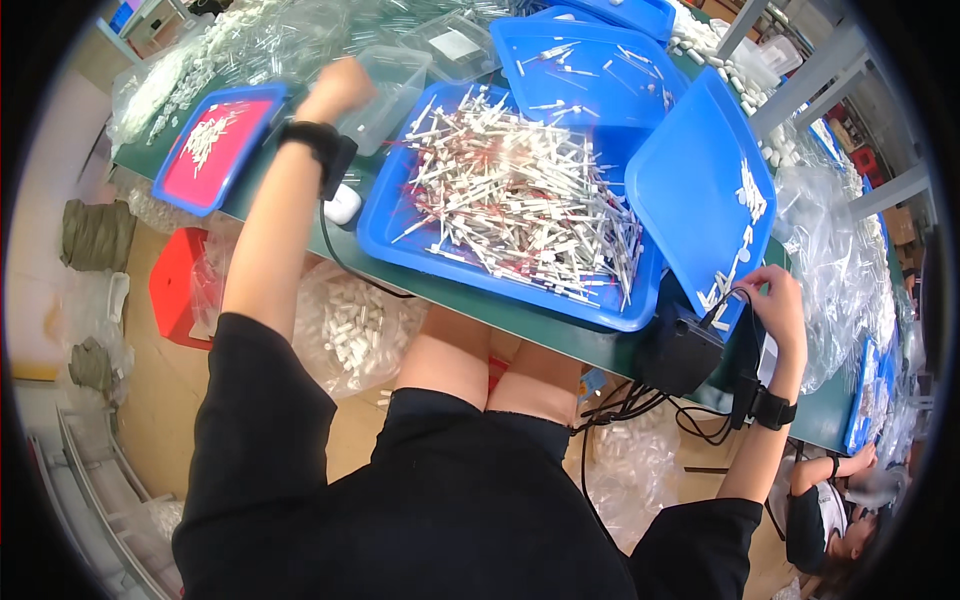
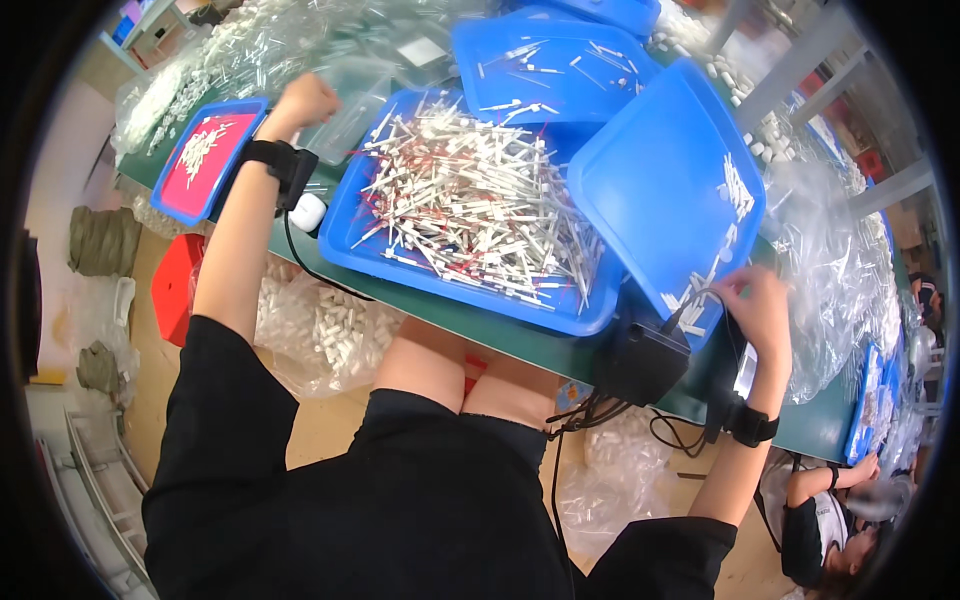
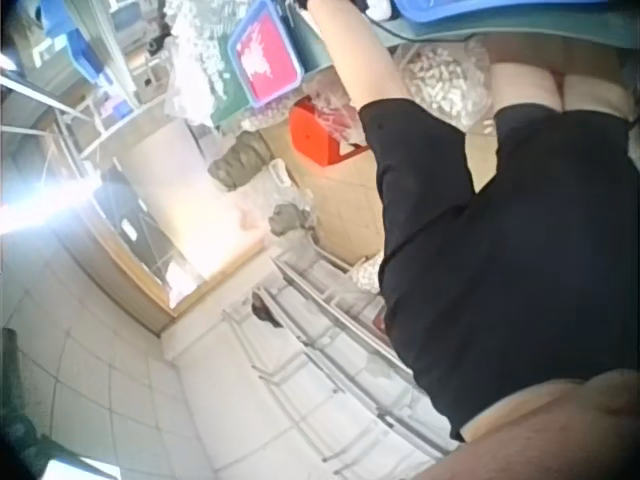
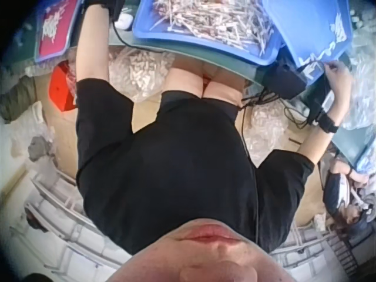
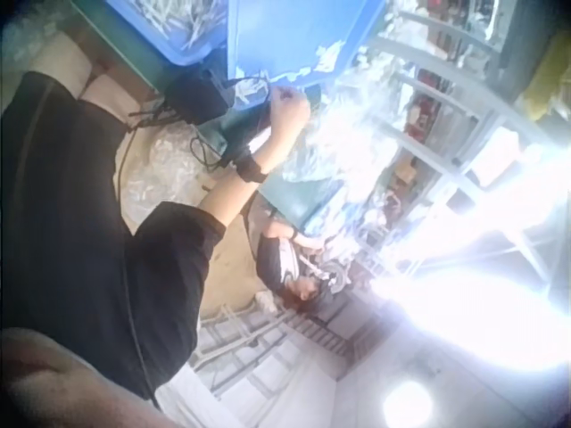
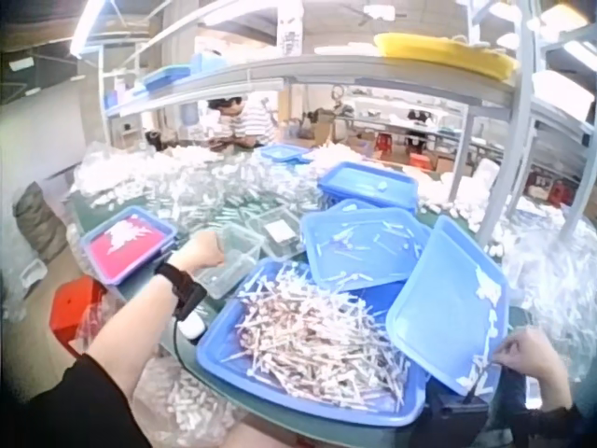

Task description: The person repeatedly picks up small white plastic pieces and thin metal rods from blue trays on a workbench. They insert the rods into the plastic pieces by hand and place the assembled units into a separate blue tray. The process is repetitive and performed one at a time.

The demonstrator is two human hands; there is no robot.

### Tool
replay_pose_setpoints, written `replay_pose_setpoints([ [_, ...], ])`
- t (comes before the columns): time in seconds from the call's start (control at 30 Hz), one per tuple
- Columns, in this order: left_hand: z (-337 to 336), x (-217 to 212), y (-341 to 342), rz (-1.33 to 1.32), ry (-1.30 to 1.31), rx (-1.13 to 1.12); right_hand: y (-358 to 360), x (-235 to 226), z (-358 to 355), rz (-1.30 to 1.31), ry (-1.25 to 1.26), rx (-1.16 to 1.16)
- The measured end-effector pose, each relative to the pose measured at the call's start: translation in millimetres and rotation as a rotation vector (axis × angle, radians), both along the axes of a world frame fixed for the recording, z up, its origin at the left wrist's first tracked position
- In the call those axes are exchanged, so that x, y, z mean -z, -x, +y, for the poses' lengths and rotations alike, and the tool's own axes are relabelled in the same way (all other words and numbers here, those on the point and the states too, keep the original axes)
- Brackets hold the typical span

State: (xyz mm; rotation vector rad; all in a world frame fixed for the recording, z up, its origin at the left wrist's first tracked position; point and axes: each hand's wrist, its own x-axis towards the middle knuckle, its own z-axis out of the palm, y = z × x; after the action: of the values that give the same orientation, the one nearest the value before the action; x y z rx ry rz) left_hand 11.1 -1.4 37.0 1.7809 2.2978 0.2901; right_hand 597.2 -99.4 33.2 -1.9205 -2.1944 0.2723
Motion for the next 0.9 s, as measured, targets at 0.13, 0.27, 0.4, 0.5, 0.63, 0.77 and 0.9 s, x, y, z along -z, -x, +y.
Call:
replay_pose_setpoints([
  [0.13,9,34,1,0.069,0.022,0.002,16,4,-3,-0.053,0.051,-0.15],
  [0.27,12,45,3,0.095,0.009,0.006,11,10,0,-0.024,0.047,-0.204],
  [0.4,17,45,5,0.1,0.028,0.025,7,20,-1,0.1,0.036,-0.155],
  [0.5,17,41,11,-0.013,-0.007,0.03,9,22,-7,0.176,-0.01,-0.132],
  [0.63,7,35,27,-0.233,-0.186,-0.099,22,15,-8,0.221,0.01,-0.009],
  [0.77,1,26,45,-0.271,-0.365,-0.156,10,13,-3,0.435,-0.15,0.002],
  [0.9,-37,-10,17,-0.901,-0.595,-0.066,-5,-7,-18,0.628,-0.255,0.016],
])
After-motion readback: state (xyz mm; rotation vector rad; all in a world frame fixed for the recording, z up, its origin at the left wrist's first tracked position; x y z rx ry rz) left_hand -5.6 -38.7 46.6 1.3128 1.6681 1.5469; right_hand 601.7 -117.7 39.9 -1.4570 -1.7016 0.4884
